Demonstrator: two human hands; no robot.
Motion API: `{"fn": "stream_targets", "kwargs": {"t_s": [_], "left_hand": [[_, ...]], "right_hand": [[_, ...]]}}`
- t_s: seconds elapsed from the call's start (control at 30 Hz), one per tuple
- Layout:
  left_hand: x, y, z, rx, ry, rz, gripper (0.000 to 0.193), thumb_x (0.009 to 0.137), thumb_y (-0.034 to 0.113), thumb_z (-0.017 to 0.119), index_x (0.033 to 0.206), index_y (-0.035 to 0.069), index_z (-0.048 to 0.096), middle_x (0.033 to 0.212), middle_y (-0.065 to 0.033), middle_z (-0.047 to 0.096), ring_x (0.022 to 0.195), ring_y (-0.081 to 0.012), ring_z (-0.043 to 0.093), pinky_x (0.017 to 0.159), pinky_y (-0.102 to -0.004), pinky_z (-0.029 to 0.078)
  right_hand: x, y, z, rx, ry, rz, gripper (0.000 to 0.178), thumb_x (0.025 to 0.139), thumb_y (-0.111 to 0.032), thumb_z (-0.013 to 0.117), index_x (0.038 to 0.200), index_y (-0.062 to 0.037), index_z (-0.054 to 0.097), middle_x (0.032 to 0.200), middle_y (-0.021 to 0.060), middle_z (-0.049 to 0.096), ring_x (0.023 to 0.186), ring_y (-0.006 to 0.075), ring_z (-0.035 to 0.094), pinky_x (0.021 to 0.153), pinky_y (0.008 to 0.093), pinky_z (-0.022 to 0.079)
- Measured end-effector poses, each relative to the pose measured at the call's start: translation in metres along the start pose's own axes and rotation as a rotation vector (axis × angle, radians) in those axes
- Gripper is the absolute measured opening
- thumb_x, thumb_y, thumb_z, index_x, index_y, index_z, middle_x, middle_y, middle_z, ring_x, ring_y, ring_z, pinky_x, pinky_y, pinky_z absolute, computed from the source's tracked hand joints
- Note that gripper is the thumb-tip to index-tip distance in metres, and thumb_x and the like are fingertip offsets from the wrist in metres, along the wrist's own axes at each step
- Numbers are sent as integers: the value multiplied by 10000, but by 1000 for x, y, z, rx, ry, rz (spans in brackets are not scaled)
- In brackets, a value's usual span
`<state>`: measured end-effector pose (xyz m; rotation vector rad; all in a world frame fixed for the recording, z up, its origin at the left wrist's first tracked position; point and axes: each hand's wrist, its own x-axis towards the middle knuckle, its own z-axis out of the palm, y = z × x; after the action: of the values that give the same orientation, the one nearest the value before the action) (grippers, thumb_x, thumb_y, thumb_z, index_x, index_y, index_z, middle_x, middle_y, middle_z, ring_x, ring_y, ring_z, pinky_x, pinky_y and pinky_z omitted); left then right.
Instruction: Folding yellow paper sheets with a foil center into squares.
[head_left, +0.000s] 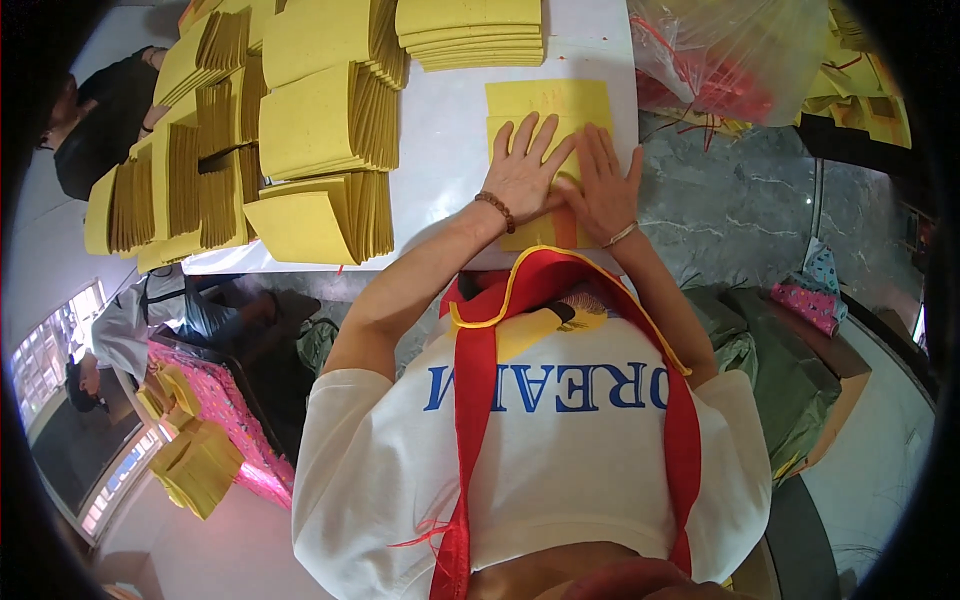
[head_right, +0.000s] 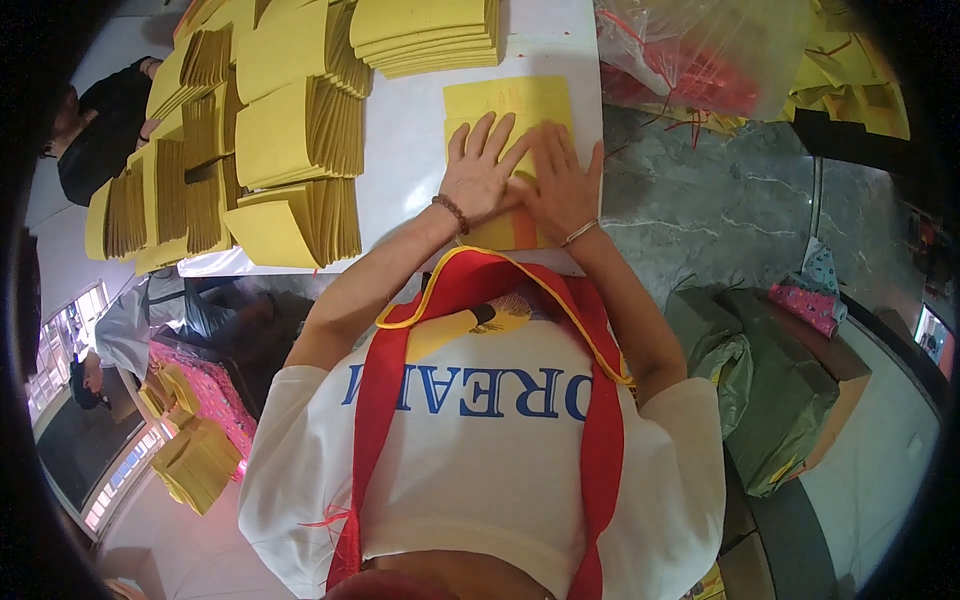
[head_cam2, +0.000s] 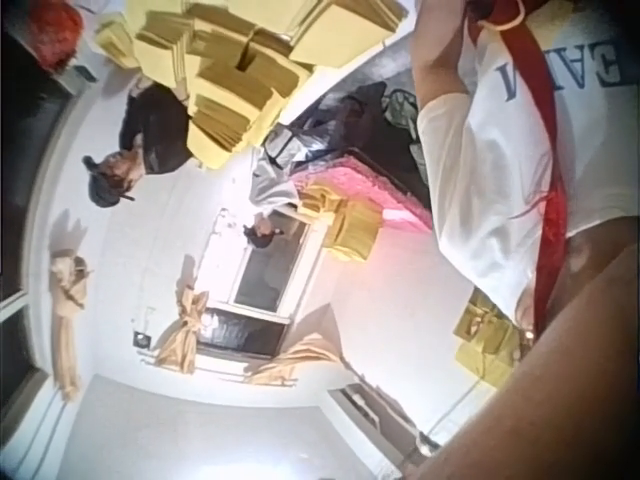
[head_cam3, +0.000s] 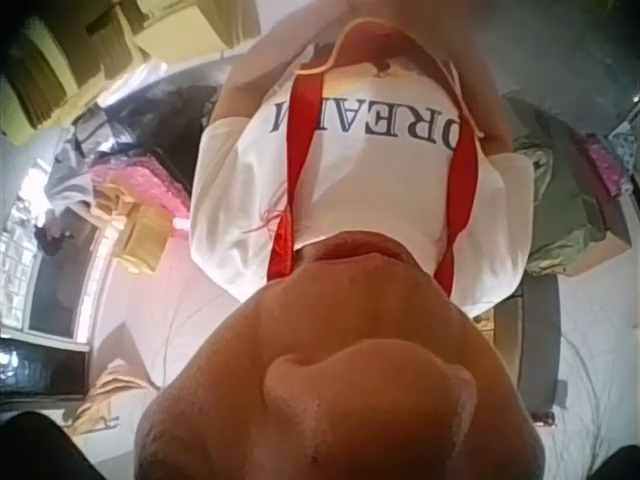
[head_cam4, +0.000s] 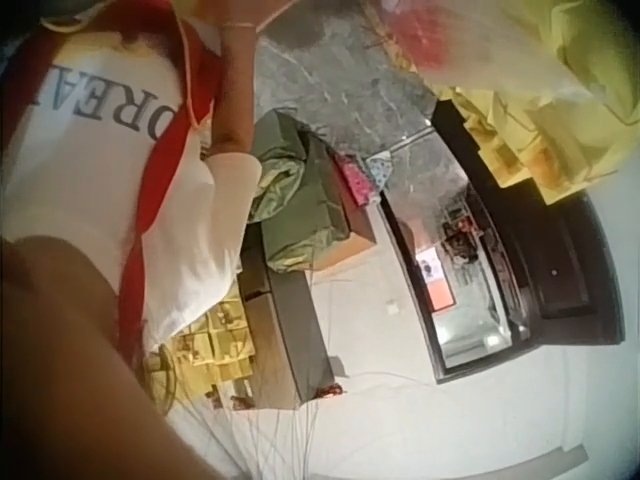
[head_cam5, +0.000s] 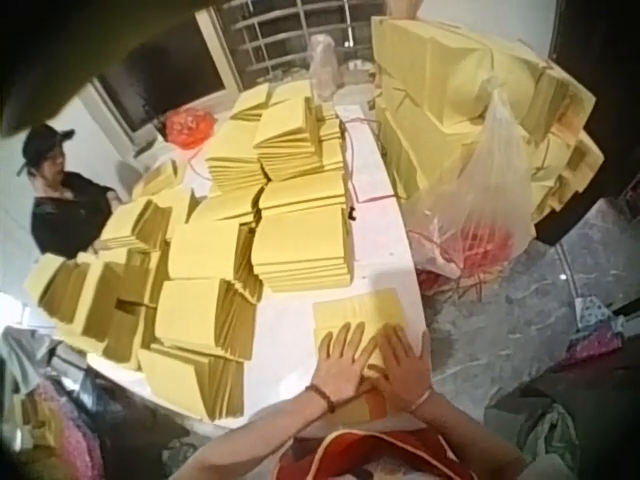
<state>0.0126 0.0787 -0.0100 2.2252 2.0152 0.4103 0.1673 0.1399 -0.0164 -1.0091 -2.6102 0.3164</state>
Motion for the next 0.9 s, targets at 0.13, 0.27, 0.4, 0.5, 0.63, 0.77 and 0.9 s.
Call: {"fn": "stream_targets", "kwargs": {"t_s": [0.13,0.27,0.4,0.5,0.63,0.77,0.9], "left_hand": [[-2,-6,0,-227,109,36,722,661,385,696,1279,148,407,1339,-130,344,1238,-334,293,980,-496,241],[-7,-7,-7,-295,73,117,656,670,380,689,1232,139,451,1299,-116,384,1184,-325,345,945,-481,282],[-9,1,-6,-41,18,222,567,706,345,654,1165,50,497,1198,-158,459,1082,-302,432,885,-427,352],[-3,15,3,207,53,243,521,714,268,622,1140,-8,502,1121,-187,506,1022,-291,481,833,-387,401],[-3,9,0,202,138,163,472,681,134,591,1124,-10,513,1019,-173,569,905,-271,545,749,-357,455],[-5,0,-42,-243,149,42,470,668,40,590,1133,27,527,950,-156,605,842,-283,574,750,-379,466],[-42,-6,-133,-700,313,78,446,681,-32,528,1126,4,535,1014,-129,611,928,-292,570,797,-372,450]], "right_hand": [[-3,5,12,74,-88,45,621,895,-480,308,1359,-68,289,1435,96,249,1333,234,217,996,634,66],[-4,6,13,-6,-122,53,623,898,-485,292,1366,-74,280,1444,86,231,1339,219,203,1001,631,52],[-3,11,13,41,-175,77,597,914,-466,266,1368,-78,283,1443,85,234,1338,201,206,1017,609,50],[5,44,7,676,-174,198,595,930,-487,216,1360,-87,313,1400,93,324,1303,189,281,1042,522,122],[17,53,-26,1391,144,759,644,925,-549,167,1332,-96,375,1297,99,465,1193,201,430,1007,371,266],[3,62,-18,1345,226,795,623,918,-550,222,1316,-105,400,1271,86,491,1134,212,480,925,364,347],[-4,59,-19,1294,210,772,520,935,-441,325,1281,-70,436,1197,88,540,1068,194,519,879,332,384]]}}
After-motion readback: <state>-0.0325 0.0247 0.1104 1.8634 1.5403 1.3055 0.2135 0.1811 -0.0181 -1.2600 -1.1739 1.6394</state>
